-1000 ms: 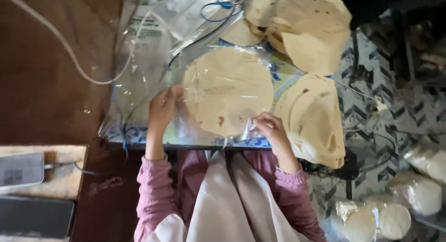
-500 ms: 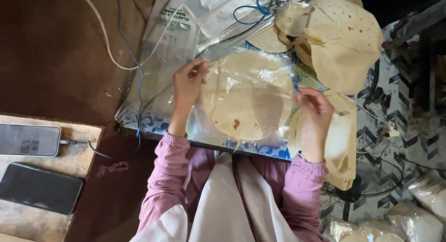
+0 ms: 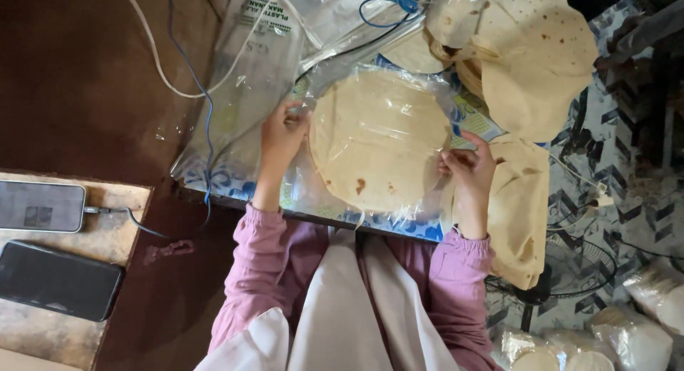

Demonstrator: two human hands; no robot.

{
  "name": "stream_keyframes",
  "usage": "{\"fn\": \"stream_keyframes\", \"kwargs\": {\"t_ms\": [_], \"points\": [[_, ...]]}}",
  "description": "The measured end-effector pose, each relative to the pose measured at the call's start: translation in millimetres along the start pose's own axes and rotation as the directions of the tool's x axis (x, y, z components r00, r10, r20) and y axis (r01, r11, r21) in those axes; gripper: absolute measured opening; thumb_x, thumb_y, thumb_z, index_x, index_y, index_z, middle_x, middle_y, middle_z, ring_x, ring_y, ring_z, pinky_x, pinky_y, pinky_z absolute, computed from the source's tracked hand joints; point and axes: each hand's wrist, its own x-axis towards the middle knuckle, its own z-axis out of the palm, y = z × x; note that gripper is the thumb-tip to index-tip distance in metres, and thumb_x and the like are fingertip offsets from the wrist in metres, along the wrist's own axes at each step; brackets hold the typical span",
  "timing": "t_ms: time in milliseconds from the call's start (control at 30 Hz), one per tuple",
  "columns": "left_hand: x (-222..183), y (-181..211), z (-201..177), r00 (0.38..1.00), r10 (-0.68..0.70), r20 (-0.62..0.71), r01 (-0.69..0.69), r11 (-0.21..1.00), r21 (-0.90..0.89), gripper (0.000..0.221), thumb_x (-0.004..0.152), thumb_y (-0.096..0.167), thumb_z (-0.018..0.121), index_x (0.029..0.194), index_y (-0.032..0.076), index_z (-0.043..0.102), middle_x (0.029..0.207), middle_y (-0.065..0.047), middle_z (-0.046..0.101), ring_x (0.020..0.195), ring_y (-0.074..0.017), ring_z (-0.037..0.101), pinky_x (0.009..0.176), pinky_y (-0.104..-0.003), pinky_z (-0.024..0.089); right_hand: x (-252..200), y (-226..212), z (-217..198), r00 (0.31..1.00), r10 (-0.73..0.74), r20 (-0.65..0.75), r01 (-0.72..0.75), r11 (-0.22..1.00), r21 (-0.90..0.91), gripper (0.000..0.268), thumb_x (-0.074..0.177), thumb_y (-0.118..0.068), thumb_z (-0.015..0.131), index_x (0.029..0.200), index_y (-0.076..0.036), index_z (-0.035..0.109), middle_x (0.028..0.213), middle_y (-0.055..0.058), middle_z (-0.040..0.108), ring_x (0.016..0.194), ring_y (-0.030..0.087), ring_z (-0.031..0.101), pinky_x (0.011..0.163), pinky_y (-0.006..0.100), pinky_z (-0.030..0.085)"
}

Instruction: The person places round flatbreads into clear plastic bags by hand and stacks them on a table.

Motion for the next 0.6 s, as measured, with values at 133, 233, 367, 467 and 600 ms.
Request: {"fn": "stream_keyframes", "kwargs": {"t_ms": [133,233,367,467,600], "points": [[-15.6,-29.3,-7.8,0.996,0.006,0.094,0.020,0.961,-0.275,0.035,0.092,0.009,0.076,0.124,0.003,0.065,0.088,-0.005,0.071,0.070,-0.0072,0.069,0.058,-0.022,0.057,6.6,14.4,-4.3,0.998,-0.025,-0.059,0.023,0.999,-0.033,0.039,0.096,0.001,0.069,0.134,-0.002,0.056,0.088,0.005,0.066,0.071,0.011,0.063,0.066,0.025,0.054],[-29.2,-31.8,-8.2,0.996,-0.038,0.080,0.061,0.948,-0.313,0.032,0.095,0.010,0.075,0.124,0.002,0.064,0.087,-0.004,0.069,0.067,-0.0070,0.067,0.056,-0.022,0.055,16.7,24.2,-2.6,0.995,-0.042,-0.094,0.023,0.981,-0.192,0.034,0.099,-0.001,0.067,0.132,-0.003,0.058,0.083,0.001,0.061,0.066,0.008,0.057,0.059,0.024,0.049],[-49.1,-11.4,-13.2,0.993,-0.078,0.088,0.098,0.961,-0.260,0.038,0.095,0.013,0.076,0.127,0.002,0.061,0.082,-0.004,0.065,0.065,-0.0066,0.065,0.056,-0.023,0.053,25.4,34.0,-5.3,0.985,-0.151,-0.081,0.096,0.880,-0.466,0.027,0.104,-0.005,0.068,0.129,-0.006,0.062,0.071,0.001,0.054,0.058,0.009,0.051,0.050,0.024,0.042],[-63.0,3.5,-22.0,0.989,-0.045,0.142,0.072,0.979,-0.191,0.047,0.091,0.010,0.081,0.130,0.000,0.057,0.085,-0.006,0.067,0.068,-0.0083,0.064,0.059,-0.024,0.053,15.4,24.8,-4.1,0.996,-0.078,-0.053,0.048,0.902,-0.429,0.045,0.100,-0.006,0.078,0.140,-0.007,0.056,0.073,0.000,0.053,0.060,0.009,0.048,0.053,0.025,0.038],[-76.2,21.9,-34.9,0.980,-0.064,0.188,0.094,0.984,-0.154,0.053,0.088,0.008,0.080,0.134,0.001,0.054,0.089,-0.006,0.070,0.072,-0.0079,0.066,0.062,-0.024,0.055,-11.0,10.8,-14.6,0.991,0.048,0.122,0.007,0.911,-0.412,0.082,0.081,0.000,0.082,0.149,-0.009,0.038,0.078,-0.001,0.063,0.067,0.007,0.060,0.058,0.022,0.049]]}}
